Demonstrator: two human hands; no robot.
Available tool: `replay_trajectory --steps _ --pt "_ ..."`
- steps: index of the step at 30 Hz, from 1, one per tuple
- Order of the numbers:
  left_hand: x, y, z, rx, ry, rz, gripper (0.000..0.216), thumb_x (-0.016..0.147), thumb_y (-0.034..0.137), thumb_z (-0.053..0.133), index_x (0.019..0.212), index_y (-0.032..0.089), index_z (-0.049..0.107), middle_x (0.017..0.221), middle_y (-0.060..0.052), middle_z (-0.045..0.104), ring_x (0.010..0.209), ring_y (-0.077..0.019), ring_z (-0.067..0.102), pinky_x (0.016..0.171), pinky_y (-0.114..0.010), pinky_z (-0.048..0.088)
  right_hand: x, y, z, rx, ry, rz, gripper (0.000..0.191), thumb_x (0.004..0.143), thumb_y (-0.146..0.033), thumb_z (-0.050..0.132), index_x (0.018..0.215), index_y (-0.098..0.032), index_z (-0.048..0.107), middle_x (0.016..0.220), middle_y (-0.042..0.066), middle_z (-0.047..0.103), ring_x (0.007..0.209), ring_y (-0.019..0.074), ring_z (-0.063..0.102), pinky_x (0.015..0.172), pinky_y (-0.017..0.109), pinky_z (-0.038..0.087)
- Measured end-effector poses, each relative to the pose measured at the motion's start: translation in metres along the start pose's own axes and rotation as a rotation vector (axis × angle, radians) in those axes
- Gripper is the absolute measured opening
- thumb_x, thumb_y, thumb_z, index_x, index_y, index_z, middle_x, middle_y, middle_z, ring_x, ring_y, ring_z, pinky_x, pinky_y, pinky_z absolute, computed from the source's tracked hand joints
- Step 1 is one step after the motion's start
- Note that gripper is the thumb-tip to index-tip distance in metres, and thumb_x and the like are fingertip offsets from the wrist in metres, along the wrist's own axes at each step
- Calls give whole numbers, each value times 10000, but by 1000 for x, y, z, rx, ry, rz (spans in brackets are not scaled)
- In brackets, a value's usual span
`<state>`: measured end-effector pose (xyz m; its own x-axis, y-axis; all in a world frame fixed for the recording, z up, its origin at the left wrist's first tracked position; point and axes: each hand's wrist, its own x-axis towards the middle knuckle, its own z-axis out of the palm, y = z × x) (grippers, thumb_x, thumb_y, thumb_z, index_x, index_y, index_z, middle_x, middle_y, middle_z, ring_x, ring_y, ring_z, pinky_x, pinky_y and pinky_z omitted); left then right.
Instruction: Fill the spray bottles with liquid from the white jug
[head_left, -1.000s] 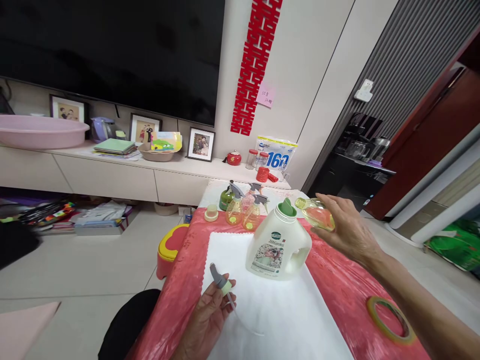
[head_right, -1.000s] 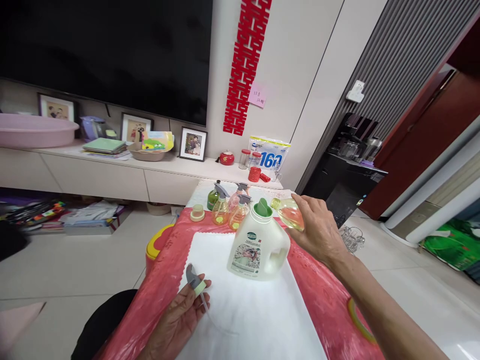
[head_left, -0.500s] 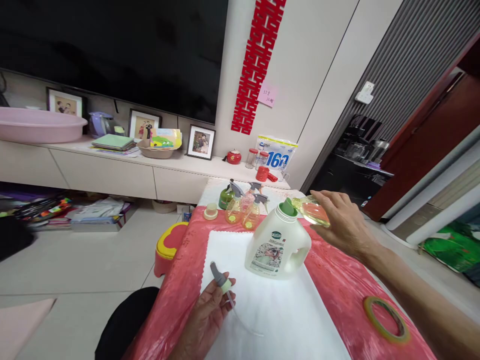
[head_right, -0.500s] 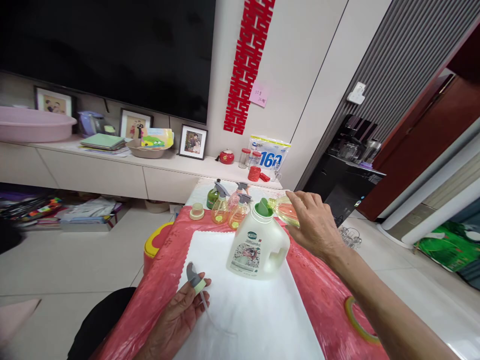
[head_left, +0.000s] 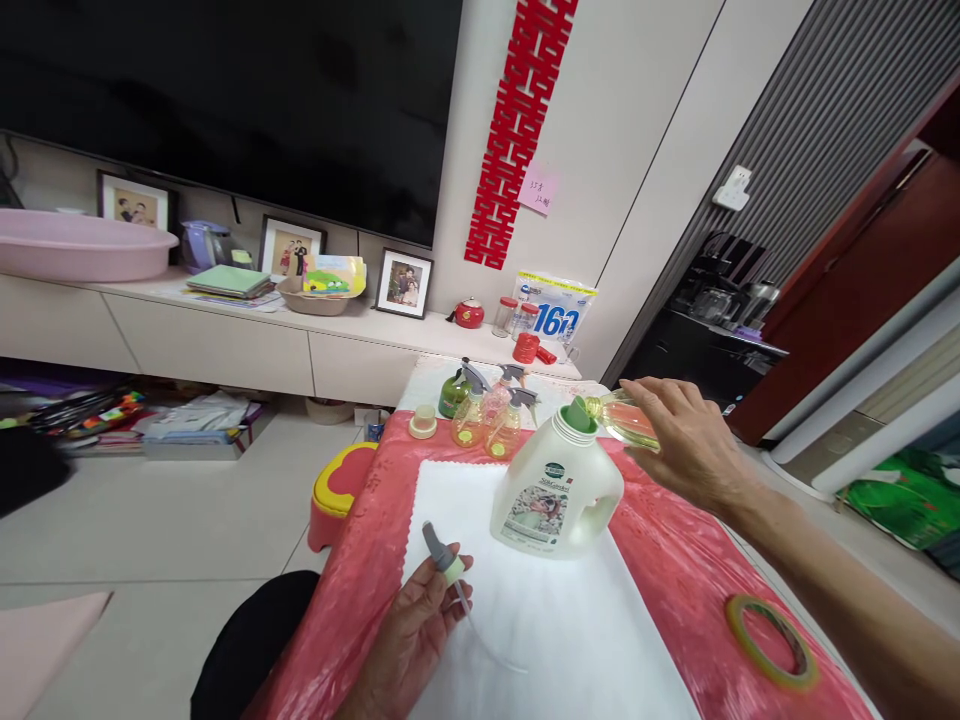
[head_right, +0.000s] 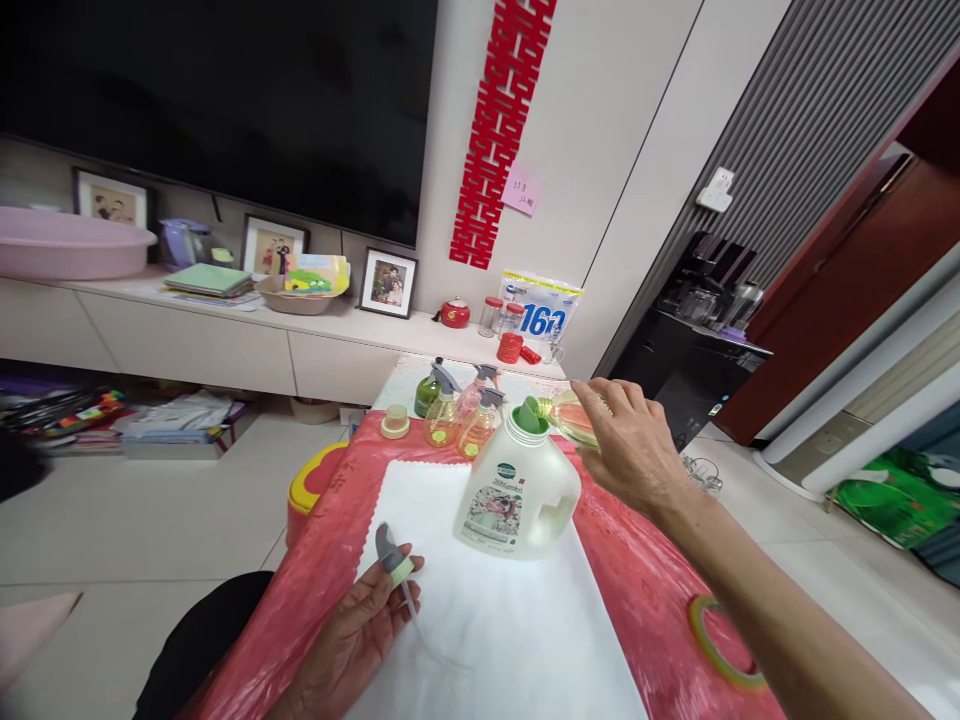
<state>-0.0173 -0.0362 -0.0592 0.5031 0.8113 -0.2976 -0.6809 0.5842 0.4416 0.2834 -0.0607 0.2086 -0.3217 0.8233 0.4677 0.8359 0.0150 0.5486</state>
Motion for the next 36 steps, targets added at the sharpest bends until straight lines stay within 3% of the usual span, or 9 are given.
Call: replay_trajectory --steps 36 --pt "-2 2 3 21 -16 5 502 627 311 945 1071 184 746 1094 -99 756 791 -158 676 783 -314 534 4 2 0 -25 0 -23 579 861 -230 565 1428 -197 449 1393 95 466 1245 276 427 837 384 411"
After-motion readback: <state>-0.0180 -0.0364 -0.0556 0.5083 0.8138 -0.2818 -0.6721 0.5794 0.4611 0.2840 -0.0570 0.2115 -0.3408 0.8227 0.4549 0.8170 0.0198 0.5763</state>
